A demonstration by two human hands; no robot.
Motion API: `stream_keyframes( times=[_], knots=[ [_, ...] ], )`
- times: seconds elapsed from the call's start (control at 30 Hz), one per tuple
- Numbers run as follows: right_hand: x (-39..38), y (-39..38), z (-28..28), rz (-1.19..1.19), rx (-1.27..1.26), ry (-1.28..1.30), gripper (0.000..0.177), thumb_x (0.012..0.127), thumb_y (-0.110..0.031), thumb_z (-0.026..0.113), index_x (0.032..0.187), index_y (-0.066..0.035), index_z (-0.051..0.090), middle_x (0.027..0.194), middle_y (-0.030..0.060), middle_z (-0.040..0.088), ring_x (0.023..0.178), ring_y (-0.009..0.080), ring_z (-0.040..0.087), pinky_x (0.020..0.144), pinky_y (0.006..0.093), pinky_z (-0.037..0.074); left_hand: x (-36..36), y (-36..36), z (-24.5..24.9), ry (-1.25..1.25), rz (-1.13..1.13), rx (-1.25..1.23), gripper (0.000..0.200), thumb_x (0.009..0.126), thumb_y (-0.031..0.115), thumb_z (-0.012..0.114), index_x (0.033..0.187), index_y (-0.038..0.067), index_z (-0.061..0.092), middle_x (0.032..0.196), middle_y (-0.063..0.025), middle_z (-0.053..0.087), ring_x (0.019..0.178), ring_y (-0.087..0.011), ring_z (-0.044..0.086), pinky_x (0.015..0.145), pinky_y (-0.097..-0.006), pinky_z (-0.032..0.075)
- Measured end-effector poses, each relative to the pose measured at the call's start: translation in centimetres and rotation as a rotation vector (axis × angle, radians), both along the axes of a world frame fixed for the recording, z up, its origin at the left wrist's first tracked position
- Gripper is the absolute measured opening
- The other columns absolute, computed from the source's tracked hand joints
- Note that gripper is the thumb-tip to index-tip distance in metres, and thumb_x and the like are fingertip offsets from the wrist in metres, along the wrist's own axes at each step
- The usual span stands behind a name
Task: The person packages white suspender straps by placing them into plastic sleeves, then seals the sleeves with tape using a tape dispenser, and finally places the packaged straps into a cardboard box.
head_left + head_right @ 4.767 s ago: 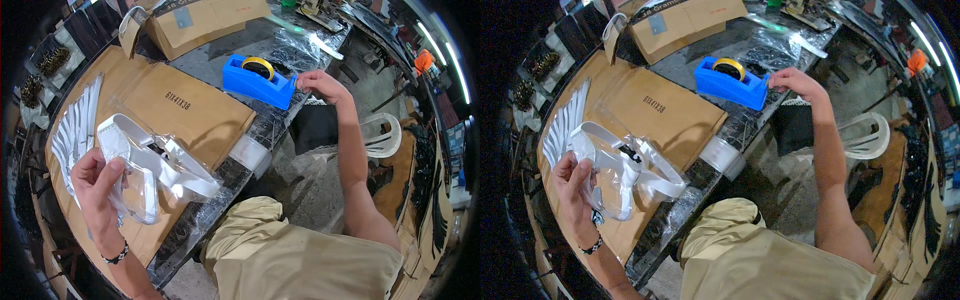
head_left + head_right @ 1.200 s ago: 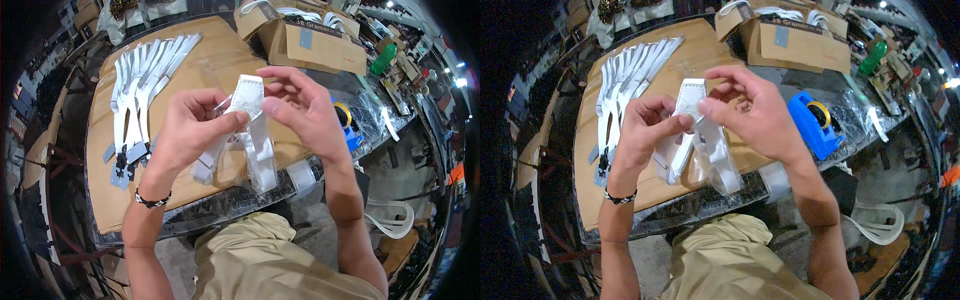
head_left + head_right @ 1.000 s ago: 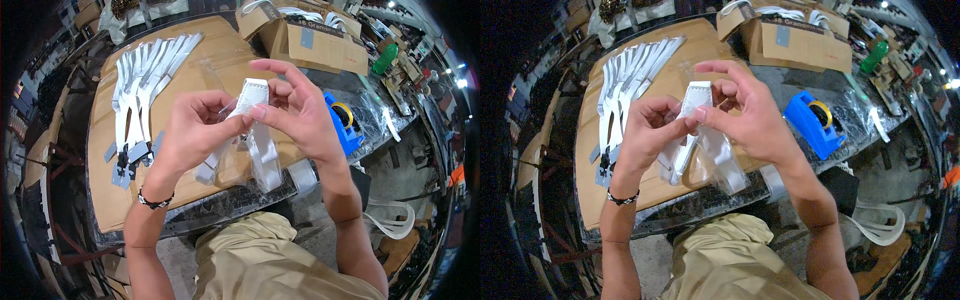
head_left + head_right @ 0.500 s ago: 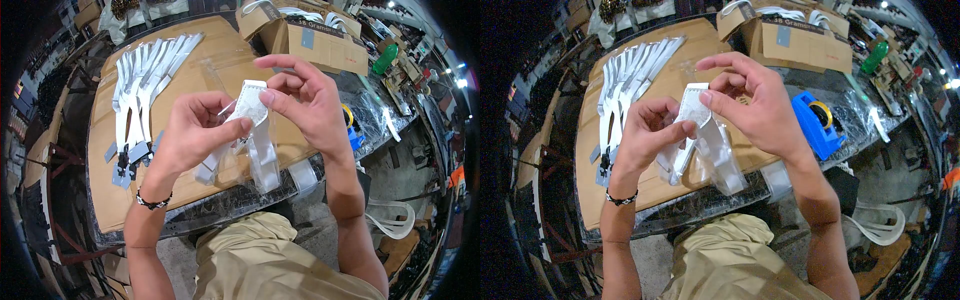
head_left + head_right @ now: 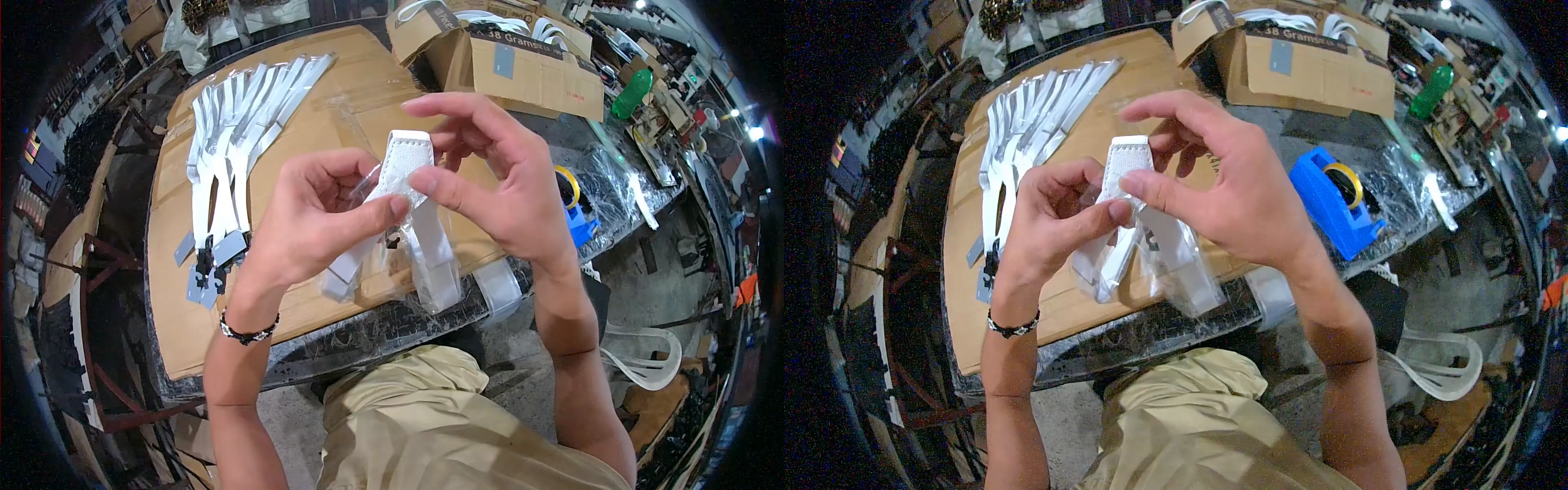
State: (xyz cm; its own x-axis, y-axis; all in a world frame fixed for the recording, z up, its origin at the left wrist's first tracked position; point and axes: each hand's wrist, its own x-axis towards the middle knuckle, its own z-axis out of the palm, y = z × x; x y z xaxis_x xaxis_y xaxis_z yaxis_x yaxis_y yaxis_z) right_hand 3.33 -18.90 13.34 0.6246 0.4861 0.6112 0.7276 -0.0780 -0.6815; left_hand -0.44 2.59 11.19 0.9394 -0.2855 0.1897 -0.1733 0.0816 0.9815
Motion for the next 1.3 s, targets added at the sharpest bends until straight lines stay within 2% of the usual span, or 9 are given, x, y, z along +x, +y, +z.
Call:
stream_keyframes(
  times=[0.2,0.5,0.6,0.7,0.8,0.93,1.03,1.13,1.3],
  knots=[
    [0.2,-0.3,-0.2,0.046,0.025,0.106,0.042,0.087,-0.005,0.074,0.127,0.0,0.06,0.089,0.0001,0.063,0.084,0.0065,0.058,0.077,0.0215,0.047,-0.1,-0.1,-0.3,-0.024,0.002,0.027,0.019,0.082,0.007,0.081,0.09,0.002,0.064,0.081,-0.0035,0.069,0.069,-0.0074,0.064,0.061,-0.0219,0.052],
    [-0.5,-0.1,0.0,-0.048,-0.03,0.048,0.036,0.087,-0.005,0.074,0.122,-0.003,0.065,0.088,-0.0005,0.06,0.083,0.0061,0.057,0.078,0.021,0.047,-0.2,0.0,0.2,0.01,-0.02,0.071,0.019,0.082,0.008,0.08,0.09,0.001,0.064,0.079,-0.0004,0.067,0.068,-0.0054,0.061,0.06,-0.0197,0.047],
    [-0.3,0.1,-0.2,-0.049,0.008,-0.032,0.034,0.086,-0.008,0.074,0.119,-0.006,0.065,0.08,0.0045,0.061,0.072,0.0107,0.058,0.068,0.0254,0.049,-0.6,0.3,0.9,0.02,-0.048,0.059,0.021,0.085,0.012,0.079,0.094,-0.002,0.066,0.082,0.0,0.066,0.074,-0.0051,0.061,0.064,-0.0199,0.047],
    [-0.3,-0.1,-0.1,-0.032,-0.015,-0.034,0.033,0.086,-0.008,0.074,0.118,-0.005,0.065,0.082,0.0045,0.062,0.074,0.0103,0.058,0.069,0.0253,0.05,-0.5,0.5,0.9,0.048,-0.057,0.045,0.023,0.087,0.014,0.077,0.097,-0.003,0.066,0.085,-0.0013,0.067,0.077,-0.0058,0.062,0.067,-0.0206,0.048],
    [-0.7,-0.2,0.3,0.004,-0.037,0.058,0.036,0.085,-0.004,0.075,0.12,-0.003,0.066,0.09,-0.0005,0.059,0.084,0.0064,0.055,0.079,0.0207,0.046,-0.5,0.6,0.8,0.045,-0.032,0.075,0.023,0.089,0.016,0.075,0.098,-0.004,0.067,0.087,-0.0031,0.069,0.078,-0.0065,0.064,0.067,-0.0212,0.049],
    [-0.7,-0.3,0.4,0.021,-0.038,0.081,0.037,0.085,-0.004,0.075,0.121,-0.003,0.066,0.091,-0.0008,0.058,0.085,0.0066,0.054,0.08,0.0211,0.046,-0.5,0.1,0.3,-0.003,0.013,0.045,0.024,0.09,0.017,0.074,0.098,-0.004,0.067,0.087,-0.0039,0.07,0.078,-0.007,0.065,0.066,-0.0214,0.049],
    [-0.8,-0.3,0.4,0.033,-0.061,0.083,0.037,0.085,-0.004,0.075,0.121,-0.003,0.065,0.091,-0.0011,0.058,0.086,0.0067,0.054,0.081,0.0214,0.046,-0.5,0.3,0.4,0.042,0.034,0.074,0.018,0.088,0.015,0.076,0.092,-0.001,0.069,0.083,-0.0013,0.069,0.074,-0.0048,0.06,0.065,-0.0195,0.046],
    [-0.7,-0.4,0.2,0.047,-0.094,0.088,0.038,0.086,-0.003,0.075,0.122,-0.003,0.065,0.093,-0.001,0.058,0.087,0.007,0.054,0.081,0.0217,0.046,-0.6,0.9,0.6,-0.007,-0.008,0.178,0.021,0.091,0.016,0.074,0.094,-0.004,0.069,0.077,0.0004,0.067,0.069,-0.0035,0.06,0.059,-0.0195,0.045],
    [-0.7,-0.5,0.0,0.081,-0.052,0.126,0.041,0.086,-0.004,0.074,0.125,-0.003,0.063,0.096,-0.0009,0.058,0.088,0.0072,0.054,0.082,0.0225,0.046,-0.6,0.8,0.4,-0.035,-0.026,0.126,0.02,0.091,0.015,0.073,0.092,-0.004,0.07,0.075,0.0022,0.065,0.067,-0.0021,0.057,0.056,-0.0187,0.043]
  ],
)
